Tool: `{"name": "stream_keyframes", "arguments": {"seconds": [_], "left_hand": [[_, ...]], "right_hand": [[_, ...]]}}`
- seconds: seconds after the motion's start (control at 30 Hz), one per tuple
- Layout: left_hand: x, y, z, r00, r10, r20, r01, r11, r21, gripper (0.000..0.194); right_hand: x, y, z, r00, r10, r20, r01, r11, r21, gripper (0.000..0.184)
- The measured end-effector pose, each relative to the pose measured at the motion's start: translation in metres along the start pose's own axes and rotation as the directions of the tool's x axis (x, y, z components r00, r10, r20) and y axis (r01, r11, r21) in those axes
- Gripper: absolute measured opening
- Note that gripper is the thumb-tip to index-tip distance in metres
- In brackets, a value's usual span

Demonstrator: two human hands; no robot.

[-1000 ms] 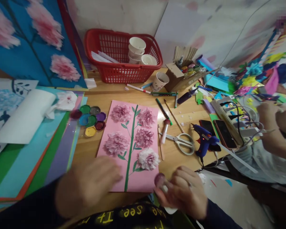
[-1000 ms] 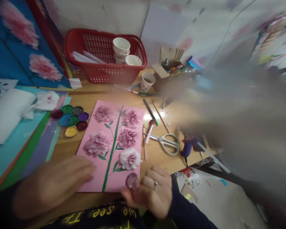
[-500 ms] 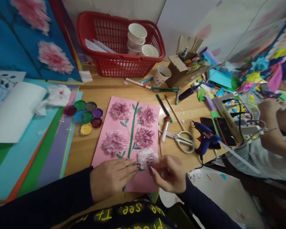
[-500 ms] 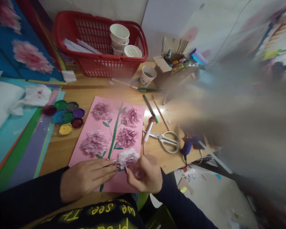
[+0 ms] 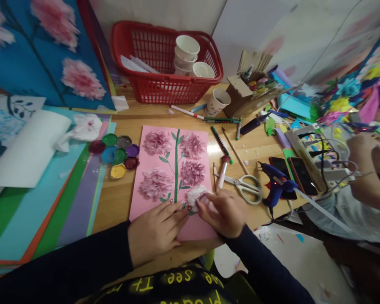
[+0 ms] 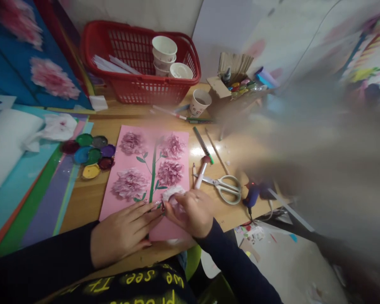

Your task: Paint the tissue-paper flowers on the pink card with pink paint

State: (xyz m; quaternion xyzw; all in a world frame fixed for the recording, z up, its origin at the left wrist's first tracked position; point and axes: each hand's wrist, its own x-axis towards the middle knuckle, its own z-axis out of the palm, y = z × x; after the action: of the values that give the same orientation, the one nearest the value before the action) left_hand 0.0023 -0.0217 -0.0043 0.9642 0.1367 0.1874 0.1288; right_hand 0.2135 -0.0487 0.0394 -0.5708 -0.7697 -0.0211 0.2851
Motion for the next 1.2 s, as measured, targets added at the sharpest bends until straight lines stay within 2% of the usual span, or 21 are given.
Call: {"name": "stream_keyframes", "arguments": {"seconds": [0.07, 0.13, 0.2, 0.23, 0.3, 0.37, 0.4, 0.47, 0.53, 0.6, 0.67, 0.73, 0.8, 0.87, 0.93, 1.0, 1.1, 1.2], "left_hand": [[0.001, -0.002, 0.001, 1.000, 0.006, -0.028, -0.006, 1.000, 0.014, 0.042], [0.001, -0.002, 0.002, 1.000, 0.002, -0.028, -0.002, 1.000, 0.028, 0.042], [0.001, -0.002, 0.001, 0.999, -0.005, -0.040, 0.006, 0.999, 0.039, 0.039], [0.001, -0.002, -0.001, 0.998, 0.006, -0.063, -0.004, 0.999, 0.042, 0.035], [0.005, -0.004, -0.007, 0.991, 0.006, -0.134, -0.002, 1.000, 0.028, 0.026], [0.013, -0.009, -0.016, 0.968, -0.072, -0.239, 0.080, 0.996, 0.024, 0.017], [0.018, -0.013, -0.021, 0.948, -0.140, -0.287, 0.156, 0.987, 0.034, 0.015], [0.029, -0.022, -0.028, 0.902, -0.260, -0.344, 0.306, 0.948, 0.086, 0.011], [0.038, -0.032, -0.029, 0.892, -0.337, -0.301, 0.393, 0.907, 0.150, 0.005], [0.042, -0.040, -0.026, 0.895, -0.385, -0.224, 0.428, 0.883, 0.192, 0.003], [0.043, -0.045, -0.019, 0.906, -0.376, -0.192, 0.414, 0.882, 0.227, 0.005], [0.041, -0.046, -0.013, 0.925, -0.325, -0.196, 0.369, 0.893, 0.258, 0.008], [0.039, -0.044, -0.011, 0.936, -0.286, -0.207, 0.333, 0.910, 0.247, 0.013], [0.039, -0.041, -0.015, 0.925, -0.303, -0.229, 0.340, 0.930, 0.142, 0.014], [0.039, -0.040, -0.025, 0.888, -0.382, -0.256, 0.384, 0.922, -0.044, 0.013], [0.038, -0.039, -0.039, 0.815, -0.511, -0.272, 0.436, 0.851, -0.293, 0.009], [0.034, -0.039, -0.060, 0.655, -0.710, -0.260, 0.474, 0.654, -0.590, 0.007], [0.032, -0.037, -0.076, 0.515, -0.815, -0.266, 0.499, 0.537, -0.680, 0.013]], "right_hand": [[0.000, 0.001, 0.003, 0.997, 0.065, 0.041, -0.065, 0.998, 0.006, 0.014], [-0.002, 0.001, 0.003, 0.989, 0.139, -0.046, -0.139, 0.990, 0.018, 0.011], [-0.003, 0.001, 0.002, 0.978, 0.133, -0.158, -0.132, 0.991, 0.017, 0.013], [-0.004, 0.001, 0.002, 0.981, 0.103, -0.163, -0.105, 0.994, -0.003, 0.013], [-0.005, 0.003, 0.004, 0.995, 0.073, -0.063, -0.075, 0.996, -0.039, 0.012], [-0.007, 0.005, 0.006, 0.994, 0.107, 0.021, -0.106, 0.993, -0.049, 0.013], [-0.008, 0.007, 0.007, 0.990, 0.141, 0.016, -0.140, 0.989, -0.037, 0.013], [-0.012, 0.010, 0.005, 0.977, 0.199, -0.079, -0.199, 0.980, 0.009, 0.012], [-0.015, 0.013, -0.001, 0.953, 0.239, -0.183, -0.233, 0.971, 0.058, 0.011], [-0.017, 0.017, -0.007, 0.920, 0.313, -0.237, -0.281, 0.946, 0.158, 0.010], [-0.018, 0.021, -0.011, 0.884, 0.410, -0.222, -0.344, 0.895, 0.284, 0.009], [-0.017, 0.024, -0.012, 0.872, 0.448, -0.196, -0.372, 0.868, 0.329, 0.016], [-0.015, 0.027, -0.009, 0.904, 0.383, -0.189, -0.333, 0.909, 0.249, 0.017], [-0.013, 0.029, -0.003, 0.968, 0.227, -0.108, -0.217, 0.972, 0.095, 0.018], [-0.012, 0.030, 0.002, 0.994, 0.099, 0.048, -0.098, 0.995, -0.033, 0.024], [-0.012, 0.031, 0.005, 0.986, 0.068, 0.149, -0.050, 0.991, -0.122, 0.028], [-0.013, 0.032, 0.004, 0.984, 0.100, 0.147, -0.073, 0.982, -0.176, 0.029], [-0.014, 0.032, -0.002, 0.987, 0.125, 0.103, -0.105, 0.978, -0.182, 0.029]]}}
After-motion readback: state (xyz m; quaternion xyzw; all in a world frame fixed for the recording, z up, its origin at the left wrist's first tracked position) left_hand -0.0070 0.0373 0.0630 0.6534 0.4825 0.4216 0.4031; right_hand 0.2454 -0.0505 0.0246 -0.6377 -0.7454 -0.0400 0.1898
